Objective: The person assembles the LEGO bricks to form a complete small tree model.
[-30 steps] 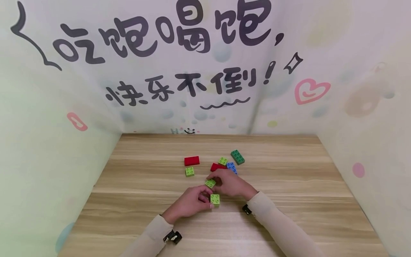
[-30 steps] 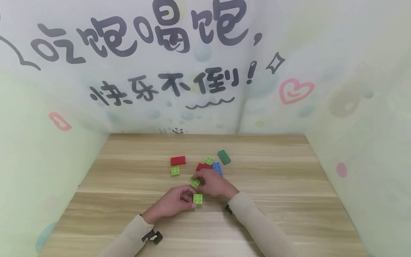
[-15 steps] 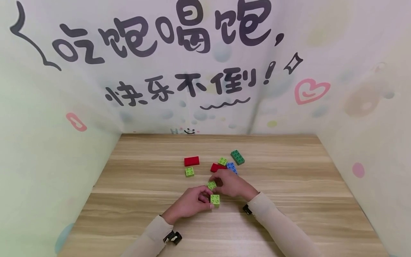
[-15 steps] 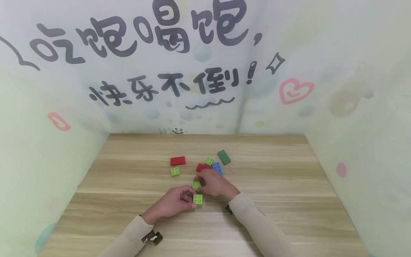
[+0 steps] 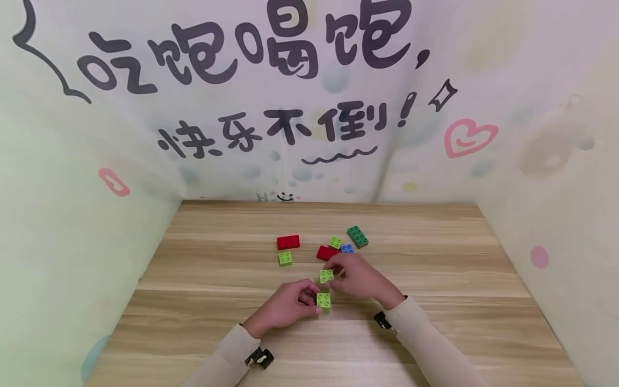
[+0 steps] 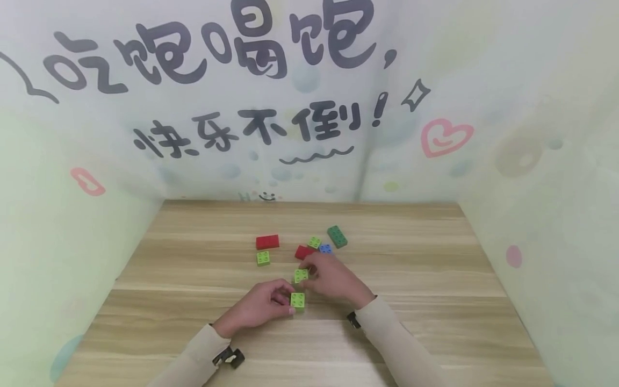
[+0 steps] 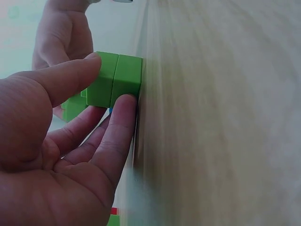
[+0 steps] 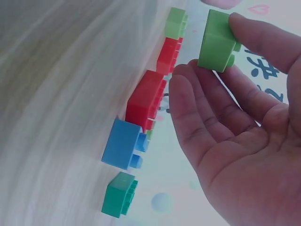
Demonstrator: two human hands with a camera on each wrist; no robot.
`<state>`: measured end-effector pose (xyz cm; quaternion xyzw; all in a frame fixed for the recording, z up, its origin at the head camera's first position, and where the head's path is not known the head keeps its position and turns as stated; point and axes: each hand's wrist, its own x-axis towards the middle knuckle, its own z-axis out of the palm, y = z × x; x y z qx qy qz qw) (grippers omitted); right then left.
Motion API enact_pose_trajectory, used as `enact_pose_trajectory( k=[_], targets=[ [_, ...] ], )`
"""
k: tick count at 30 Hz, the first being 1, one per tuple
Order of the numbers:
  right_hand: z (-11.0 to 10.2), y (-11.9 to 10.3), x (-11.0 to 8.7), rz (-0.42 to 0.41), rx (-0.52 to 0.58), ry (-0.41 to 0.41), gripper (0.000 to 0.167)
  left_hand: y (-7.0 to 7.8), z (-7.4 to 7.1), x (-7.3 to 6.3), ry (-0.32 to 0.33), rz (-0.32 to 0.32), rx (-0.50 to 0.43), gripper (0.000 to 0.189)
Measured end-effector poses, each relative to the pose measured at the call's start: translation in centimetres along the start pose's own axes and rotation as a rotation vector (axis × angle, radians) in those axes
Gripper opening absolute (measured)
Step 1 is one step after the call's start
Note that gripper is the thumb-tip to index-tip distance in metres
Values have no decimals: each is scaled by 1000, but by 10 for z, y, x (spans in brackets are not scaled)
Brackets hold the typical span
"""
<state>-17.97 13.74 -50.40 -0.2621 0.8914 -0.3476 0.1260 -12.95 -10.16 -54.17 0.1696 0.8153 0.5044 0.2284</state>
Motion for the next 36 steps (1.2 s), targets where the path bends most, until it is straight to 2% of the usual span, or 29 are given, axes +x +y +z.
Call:
enact_pose_trajectory(
  k=[10, 22, 36],
  targets=[
    [7, -6, -16, -42, 50, -34, 35, 4, 0, -2, -3, 26, 17, 30],
    [17, -10, -29, -111, -18, -13, 32, 3, -1, -2, -15, 23, 21, 26],
    [23, -10, -36, -147, 9, -1, 29, 3, -1, -2, -15, 35, 25, 29]
  ],
)
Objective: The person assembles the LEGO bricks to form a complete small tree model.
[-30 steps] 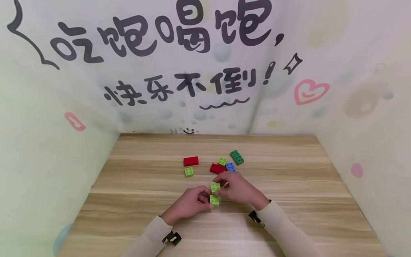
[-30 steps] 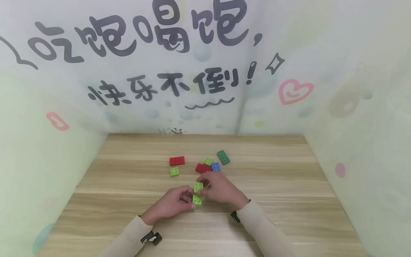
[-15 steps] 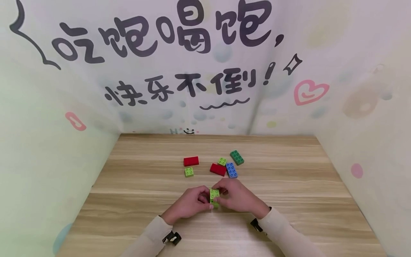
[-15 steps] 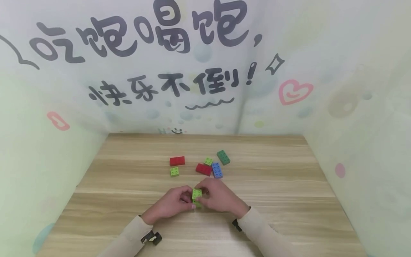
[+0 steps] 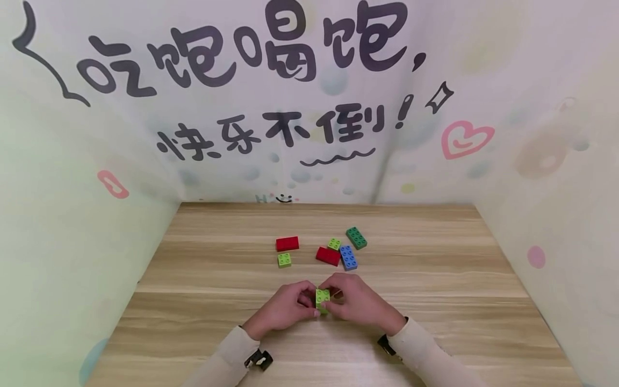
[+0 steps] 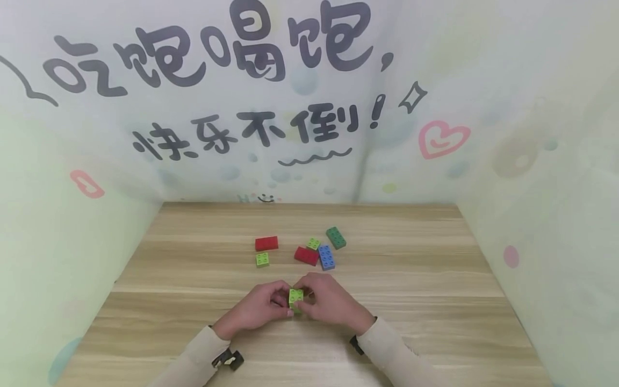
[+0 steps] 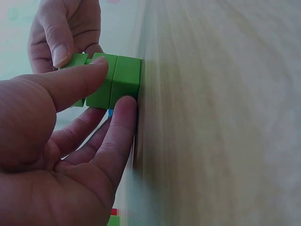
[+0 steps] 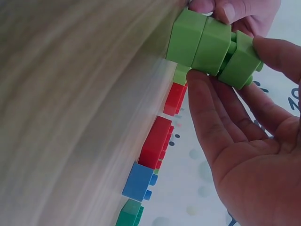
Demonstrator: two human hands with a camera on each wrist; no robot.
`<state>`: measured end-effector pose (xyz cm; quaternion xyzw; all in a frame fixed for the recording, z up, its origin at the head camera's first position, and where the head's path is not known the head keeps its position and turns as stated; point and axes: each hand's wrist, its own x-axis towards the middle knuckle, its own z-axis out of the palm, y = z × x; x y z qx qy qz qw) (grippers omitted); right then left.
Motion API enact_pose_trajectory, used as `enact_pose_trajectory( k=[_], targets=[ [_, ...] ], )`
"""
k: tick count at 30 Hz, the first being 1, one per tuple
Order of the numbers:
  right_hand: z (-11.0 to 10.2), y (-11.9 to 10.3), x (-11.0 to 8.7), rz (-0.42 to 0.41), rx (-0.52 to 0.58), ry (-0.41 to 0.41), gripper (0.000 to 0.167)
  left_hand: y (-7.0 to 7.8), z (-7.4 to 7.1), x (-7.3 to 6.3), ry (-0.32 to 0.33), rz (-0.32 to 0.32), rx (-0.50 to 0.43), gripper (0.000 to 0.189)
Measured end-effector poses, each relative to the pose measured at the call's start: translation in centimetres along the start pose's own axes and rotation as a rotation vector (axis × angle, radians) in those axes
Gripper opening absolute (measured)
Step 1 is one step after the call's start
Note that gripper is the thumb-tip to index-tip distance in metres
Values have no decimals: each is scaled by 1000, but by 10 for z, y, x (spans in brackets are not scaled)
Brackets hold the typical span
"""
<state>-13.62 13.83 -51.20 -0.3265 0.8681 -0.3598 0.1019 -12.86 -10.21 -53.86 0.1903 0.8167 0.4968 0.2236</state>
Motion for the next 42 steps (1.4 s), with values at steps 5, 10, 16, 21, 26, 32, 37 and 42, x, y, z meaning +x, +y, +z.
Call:
enact_pose_trajectory(
  k=[5, 10, 16, 21, 26, 32, 37, 42],
  targets=[
    [1, 0, 0, -6, 22, -3, 26, -2, 1, 0, 3, -2, -8, 28],
    [0, 0, 1, 9, 57, -25, 25, -2, 2, 0, 1, -7, -28, 28],
    [-1, 1, 2, 33, 69, -57, 25, -1, 2, -1, -7, -8, -32, 29],
    [-4, 3, 2, 40, 44, -60, 26, 1, 1, 0, -3, -6, -5, 29],
    [-6, 3, 3, 44, 44, -63, 25, 0, -1, 1, 0, -2, 12, 29],
    [-4, 2, 3, 69, 33, -77, 24, -1, -5, 2, 21, 23, 4, 29],
    [-3, 2, 2, 73, 28, -84, 25, -2, -12, 4, 81, 11, 54, 27],
    [-3, 2, -1, 69, 26, -72, 30, 0, -20, 7, 154, 20, 81, 26]
  ],
)
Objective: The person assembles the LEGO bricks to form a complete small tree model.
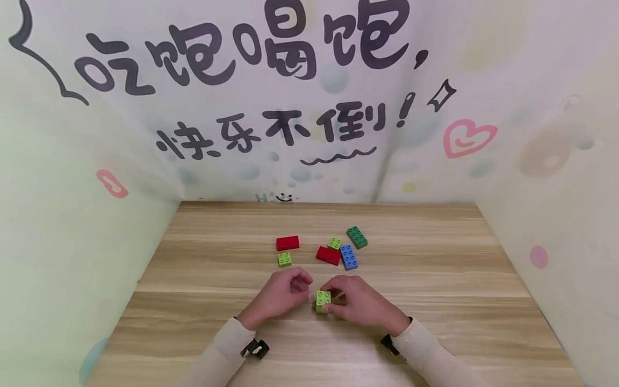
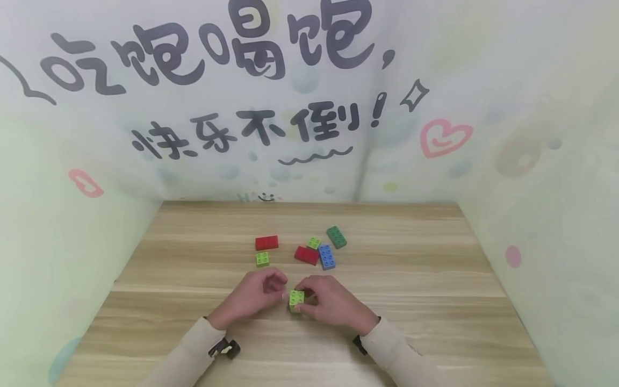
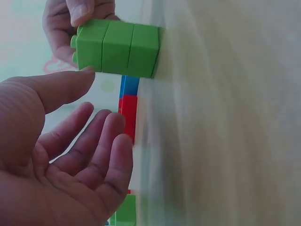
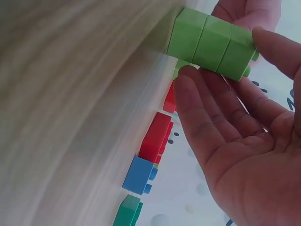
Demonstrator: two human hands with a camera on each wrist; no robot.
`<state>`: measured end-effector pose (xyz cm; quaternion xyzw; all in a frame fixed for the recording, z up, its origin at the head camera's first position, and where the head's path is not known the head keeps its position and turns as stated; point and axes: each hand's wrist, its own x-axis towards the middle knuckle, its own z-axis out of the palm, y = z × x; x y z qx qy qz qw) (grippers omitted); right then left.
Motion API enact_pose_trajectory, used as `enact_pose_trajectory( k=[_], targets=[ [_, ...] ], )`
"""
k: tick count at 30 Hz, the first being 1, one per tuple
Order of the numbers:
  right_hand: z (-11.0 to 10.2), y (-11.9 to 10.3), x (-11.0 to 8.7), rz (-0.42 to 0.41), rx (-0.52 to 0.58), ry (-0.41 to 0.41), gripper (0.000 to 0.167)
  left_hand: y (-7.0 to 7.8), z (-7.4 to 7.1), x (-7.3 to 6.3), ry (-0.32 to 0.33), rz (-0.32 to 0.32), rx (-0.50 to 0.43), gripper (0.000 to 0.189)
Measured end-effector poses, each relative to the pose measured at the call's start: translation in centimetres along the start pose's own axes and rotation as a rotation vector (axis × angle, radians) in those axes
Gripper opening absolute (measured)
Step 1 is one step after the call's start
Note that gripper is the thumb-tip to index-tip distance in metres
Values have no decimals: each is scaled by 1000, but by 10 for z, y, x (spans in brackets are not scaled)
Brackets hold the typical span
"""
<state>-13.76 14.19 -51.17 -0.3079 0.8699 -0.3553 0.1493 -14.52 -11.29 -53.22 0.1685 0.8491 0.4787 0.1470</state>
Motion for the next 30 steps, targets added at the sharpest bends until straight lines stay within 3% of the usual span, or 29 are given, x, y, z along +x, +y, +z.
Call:
enact_pose_trajectory(
  k=[5, 17, 25, 30],
  targets=[
    [0, 1, -4, -8, 12, 25, 34, 4, -7, 5, 81, 2, 14, 23],
    [4, 5, -5, -26, 87, 41, 24, 5, -38, 30, 272, -24, 34, 26],
    [5, 4, -1, -19, 78, 39, 18, 0, -54, 45, 332, -29, 66, 33],
    [5, 3, 0, -3, 82, 38, 18, -4, -60, 52, 339, -78, 107, 36]
  ],
)
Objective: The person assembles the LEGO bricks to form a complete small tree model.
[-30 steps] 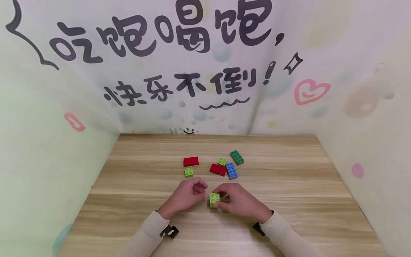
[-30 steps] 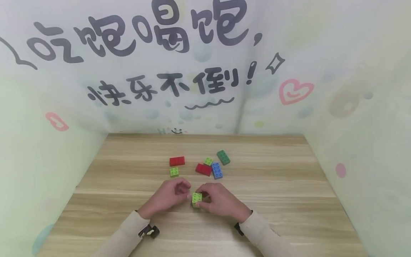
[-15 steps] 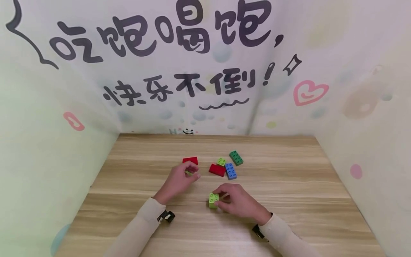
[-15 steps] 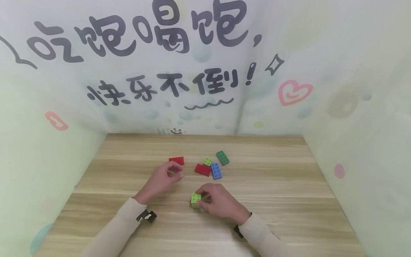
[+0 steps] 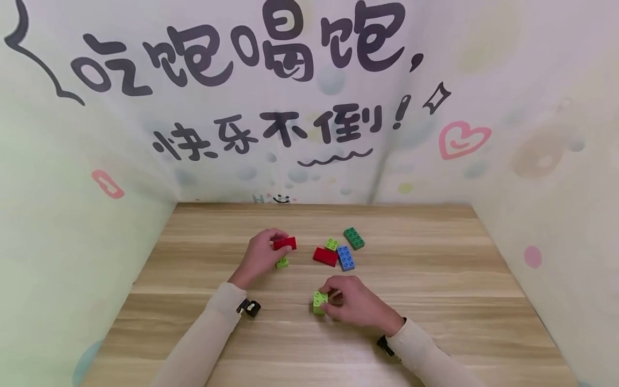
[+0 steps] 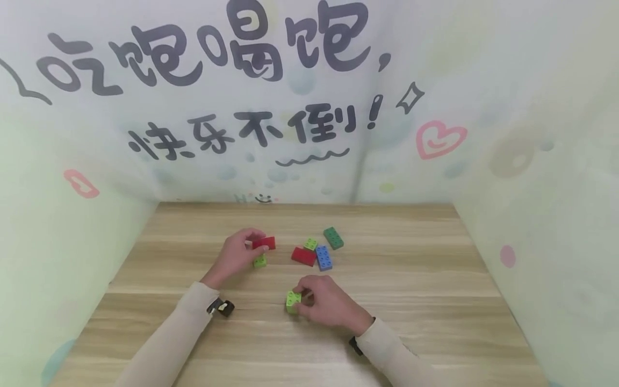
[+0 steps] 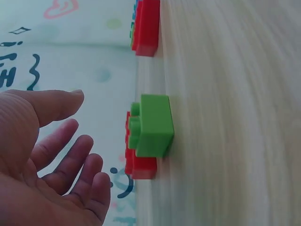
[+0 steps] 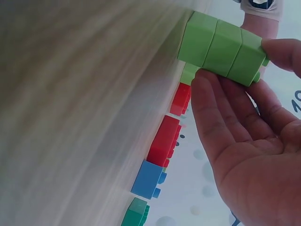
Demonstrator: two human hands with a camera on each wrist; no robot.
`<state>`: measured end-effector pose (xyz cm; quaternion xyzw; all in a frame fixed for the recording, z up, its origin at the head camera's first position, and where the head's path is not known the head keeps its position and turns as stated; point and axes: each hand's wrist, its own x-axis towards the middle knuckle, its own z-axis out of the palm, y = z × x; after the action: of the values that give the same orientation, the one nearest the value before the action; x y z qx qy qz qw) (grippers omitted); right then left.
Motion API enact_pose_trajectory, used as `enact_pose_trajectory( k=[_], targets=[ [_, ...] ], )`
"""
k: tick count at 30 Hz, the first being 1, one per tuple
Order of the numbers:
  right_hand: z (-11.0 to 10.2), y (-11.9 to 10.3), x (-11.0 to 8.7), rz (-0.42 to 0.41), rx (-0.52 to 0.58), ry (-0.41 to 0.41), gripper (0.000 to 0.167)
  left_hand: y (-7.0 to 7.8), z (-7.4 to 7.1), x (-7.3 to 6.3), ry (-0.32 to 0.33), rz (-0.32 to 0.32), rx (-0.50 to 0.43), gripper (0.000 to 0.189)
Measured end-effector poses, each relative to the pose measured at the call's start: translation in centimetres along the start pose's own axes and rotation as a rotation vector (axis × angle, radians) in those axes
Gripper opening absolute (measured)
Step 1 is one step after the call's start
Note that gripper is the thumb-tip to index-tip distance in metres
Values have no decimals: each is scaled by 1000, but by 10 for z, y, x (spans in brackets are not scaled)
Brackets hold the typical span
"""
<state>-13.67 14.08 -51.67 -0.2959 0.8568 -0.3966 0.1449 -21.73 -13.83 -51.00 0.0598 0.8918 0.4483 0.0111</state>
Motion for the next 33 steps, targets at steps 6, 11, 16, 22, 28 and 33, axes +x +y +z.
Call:
enact_pose_trajectory(
  k=[6, 11, 16, 22, 28, 33],
  targets=[
    [1, 2, -1, -1, -3, -2, 18, -11, 1, 8, -26, -14, 51, 39],
    [-1, 2, 0, 1, 6, -1, 18, -18, 1, 15, -44, 15, 68, 41],
    [-2, 2, 1, 1, 3, -7, 18, -23, 1, 21, -75, 10, 74, 41],
    [-1, 3, 1, -16, 10, -6, 18, -28, 1, 28, -121, -27, 102, 42],
    [-2, 2, 2, 2, 24, -11, 17, -31, -1, 32, -143, -32, 125, 41],
    [-3, 1, 1, -7, 11, -22, 19, -34, -3, 33, -152, -42, 132, 40]
  ],
)
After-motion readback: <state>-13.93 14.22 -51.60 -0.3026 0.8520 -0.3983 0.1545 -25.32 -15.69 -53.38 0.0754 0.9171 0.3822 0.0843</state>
